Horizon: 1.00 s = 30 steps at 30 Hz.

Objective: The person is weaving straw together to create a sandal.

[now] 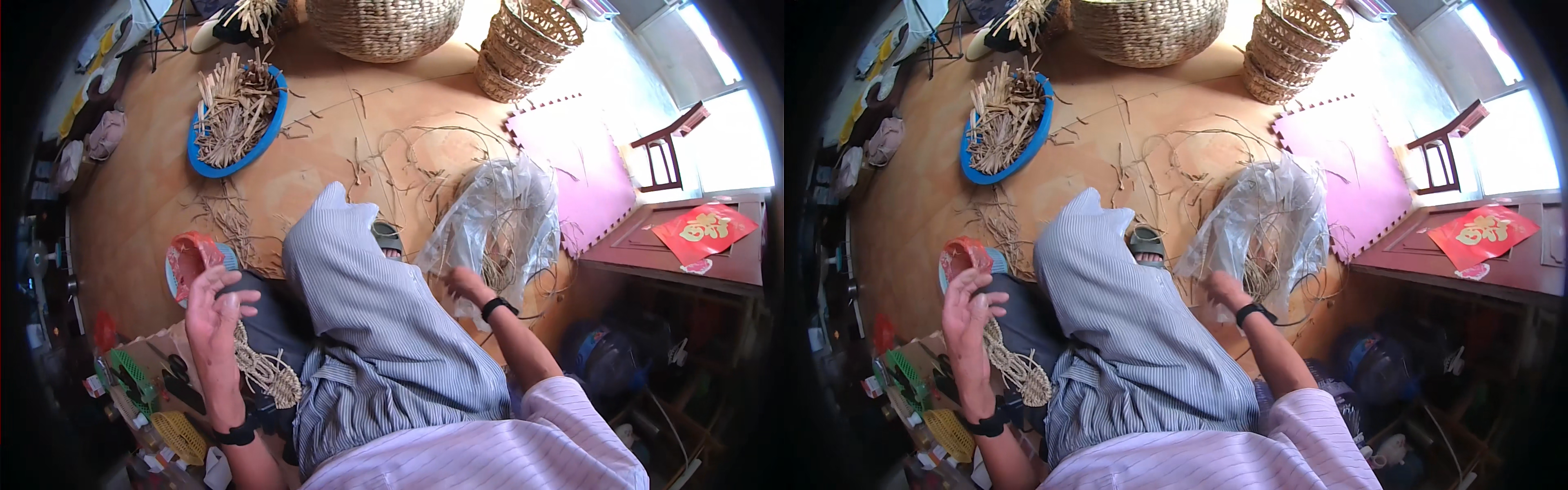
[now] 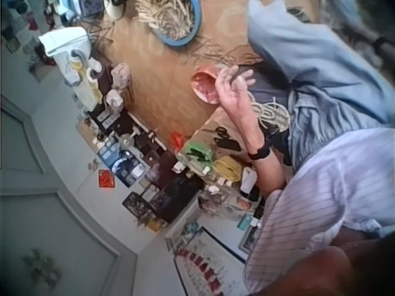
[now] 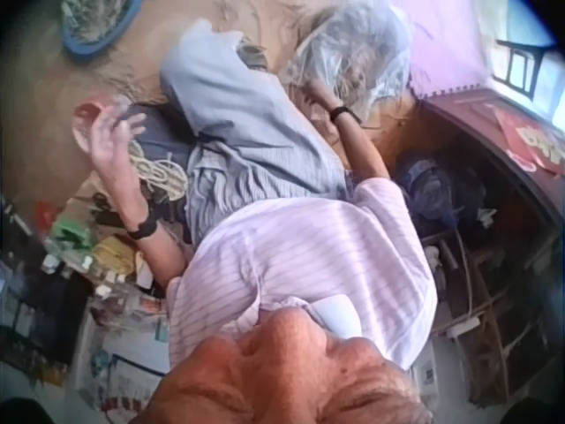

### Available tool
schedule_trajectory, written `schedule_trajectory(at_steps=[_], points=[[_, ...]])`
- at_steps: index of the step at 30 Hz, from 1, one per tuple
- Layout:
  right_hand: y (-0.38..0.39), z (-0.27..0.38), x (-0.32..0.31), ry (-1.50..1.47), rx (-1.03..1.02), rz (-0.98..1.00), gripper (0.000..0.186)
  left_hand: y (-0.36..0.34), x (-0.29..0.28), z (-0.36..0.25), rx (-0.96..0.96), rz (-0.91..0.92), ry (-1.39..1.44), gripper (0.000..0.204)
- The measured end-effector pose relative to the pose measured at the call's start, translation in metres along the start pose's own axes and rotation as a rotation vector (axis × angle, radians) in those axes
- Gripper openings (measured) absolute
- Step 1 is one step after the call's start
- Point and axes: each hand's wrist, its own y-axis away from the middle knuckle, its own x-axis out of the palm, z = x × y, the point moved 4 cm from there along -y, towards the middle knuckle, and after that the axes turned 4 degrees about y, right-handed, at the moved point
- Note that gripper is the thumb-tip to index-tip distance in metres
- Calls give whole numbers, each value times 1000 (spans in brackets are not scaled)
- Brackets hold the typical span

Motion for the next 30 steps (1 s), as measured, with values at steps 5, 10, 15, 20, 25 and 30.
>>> schedule_trajectory(at_steps=[5,10,15,20,25,30], points=[[58,-8,-108,270,-152,-1167,15,32,-13,9,-98,-83,45,47],[28,-94,-119,47,177,-452,41,48,-11,20,-98,-42,152,52],[44,-68,-94,-178,-195,-672,37,54,-9,7,-64,-53,142,48],[156,96,-59,-474,-436,-523,33,46,12,9,-117,117,162,26],[228,203,-17,51,-963,-586,17,45,57,9,-308,442,120,25],[256,238,-22,108,-1009,-427,14,34,121,41,-364,759,13,34]])
